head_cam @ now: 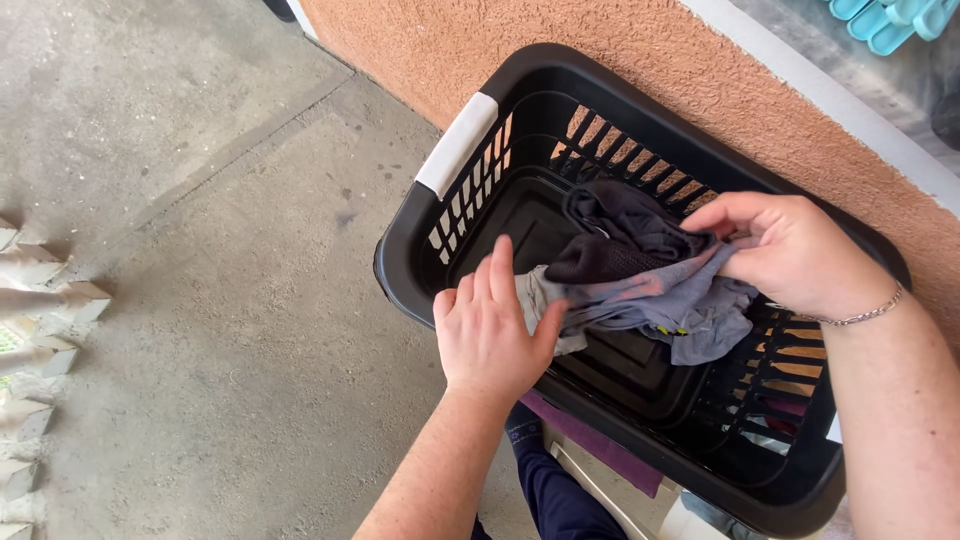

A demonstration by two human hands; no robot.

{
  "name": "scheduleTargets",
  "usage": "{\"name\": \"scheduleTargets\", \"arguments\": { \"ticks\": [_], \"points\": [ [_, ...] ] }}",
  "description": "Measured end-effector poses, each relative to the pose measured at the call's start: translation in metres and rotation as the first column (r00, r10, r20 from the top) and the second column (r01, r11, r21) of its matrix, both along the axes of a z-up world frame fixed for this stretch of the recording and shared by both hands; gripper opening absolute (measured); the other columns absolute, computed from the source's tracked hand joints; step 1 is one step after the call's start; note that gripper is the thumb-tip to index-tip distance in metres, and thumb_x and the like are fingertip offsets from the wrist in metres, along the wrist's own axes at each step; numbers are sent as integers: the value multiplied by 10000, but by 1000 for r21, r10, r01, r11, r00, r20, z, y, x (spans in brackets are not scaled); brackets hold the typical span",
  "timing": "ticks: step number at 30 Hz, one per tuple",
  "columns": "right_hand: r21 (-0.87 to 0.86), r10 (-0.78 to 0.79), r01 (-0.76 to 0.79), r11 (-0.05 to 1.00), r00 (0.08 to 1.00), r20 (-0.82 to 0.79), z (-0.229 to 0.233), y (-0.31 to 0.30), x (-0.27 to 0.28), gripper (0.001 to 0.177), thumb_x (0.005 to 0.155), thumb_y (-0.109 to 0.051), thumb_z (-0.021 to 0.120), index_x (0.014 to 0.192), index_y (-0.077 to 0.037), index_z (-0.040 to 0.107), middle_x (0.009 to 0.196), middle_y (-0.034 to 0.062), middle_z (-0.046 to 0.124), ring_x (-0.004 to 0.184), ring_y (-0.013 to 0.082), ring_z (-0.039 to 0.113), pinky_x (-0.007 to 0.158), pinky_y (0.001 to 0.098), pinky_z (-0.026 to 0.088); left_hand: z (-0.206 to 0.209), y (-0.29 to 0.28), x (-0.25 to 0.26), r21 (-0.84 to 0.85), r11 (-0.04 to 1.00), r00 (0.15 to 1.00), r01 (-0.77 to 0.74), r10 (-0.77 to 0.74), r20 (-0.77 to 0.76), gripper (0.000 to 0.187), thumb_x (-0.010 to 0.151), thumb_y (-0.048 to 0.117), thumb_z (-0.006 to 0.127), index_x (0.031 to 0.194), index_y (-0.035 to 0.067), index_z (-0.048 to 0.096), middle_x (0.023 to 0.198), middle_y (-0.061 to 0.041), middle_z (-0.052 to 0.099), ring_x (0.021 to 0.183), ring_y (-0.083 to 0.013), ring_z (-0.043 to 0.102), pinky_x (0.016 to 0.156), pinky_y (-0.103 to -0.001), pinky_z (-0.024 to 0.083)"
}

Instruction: The person hangs various items of clothing, including pants, socks, and underwear, on a drying rack. They take items from a laundry basket and place them on the rack's bars and a circular sock drying attachment.

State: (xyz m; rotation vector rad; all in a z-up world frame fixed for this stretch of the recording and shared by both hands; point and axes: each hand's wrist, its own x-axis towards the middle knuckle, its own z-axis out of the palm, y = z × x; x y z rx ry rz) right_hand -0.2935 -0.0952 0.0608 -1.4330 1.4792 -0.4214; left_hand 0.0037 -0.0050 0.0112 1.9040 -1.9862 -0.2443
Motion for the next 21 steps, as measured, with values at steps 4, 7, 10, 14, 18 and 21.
{"name": "scheduleTargets", "arguments": {
  "ticks": [4,7,10,14,18,21],
  "points": [
    [42,-47,35,999,943,331,-28,5,16,429,758,204,698,1154,39,689,1041,198,767,906,229,741,882,347,637,10,0,7,-131,991,993,13,-29,-118,1007,876,771,537,1548,43,355,1404,-96,649,1137,-241,679,895,-395,453],
    [117,48,-86,989,954,295,-58,12,30,571,706,257,603,1196,-21,691,1062,134,767,892,196,746,843,312,624,-3,1,7,-63,996,977,61,-73,-201,570,675,260,618,1244,238,659,1258,59,713,1098,-183,653,894,-362,416],
    [232,349,-268,935,808,-474,-71,19,34,465,846,-2,689,1304,-84,680,1164,180,756,1117,314,732,951,439,609,-32,4,4,-27,999,990,32,-35,-134,381,692,133,588,1036,281,656,792,101,635,921,-133,656,894,-319,417],
    [187,238,-153,970,741,-628,-59,22,39,323,882,-140,691,1202,-151,738,920,56,807,932,239,770,862,379,603,-29,4,6,-72,997,995,-7,0,-100,362,646,201,666,1001,233,598,711,43,636,792,-177,667,846,-355,445],
    [59,75,-49,997,784,-616,-88,8,28,283,832,-292,747,1112,-247,739,906,-52,792,964,153,748,859,338,576,-26,4,2,-133,988,994,-72,61,-90,273,693,149,665,932,197,543,605,43,569,635,-178,635,745,-335,438],
    [80,-70,140,987,819,-570,-152,-8,24,363,831,-424,762,1131,-219,752,1012,-34,797,1053,163,722,920,323,555,-22,3,1,-154,984,993,-88,75,-86,286,664,135,670,919,172,548,594,-2,582,647,-207,657,745,-344,451]
  ]
}}
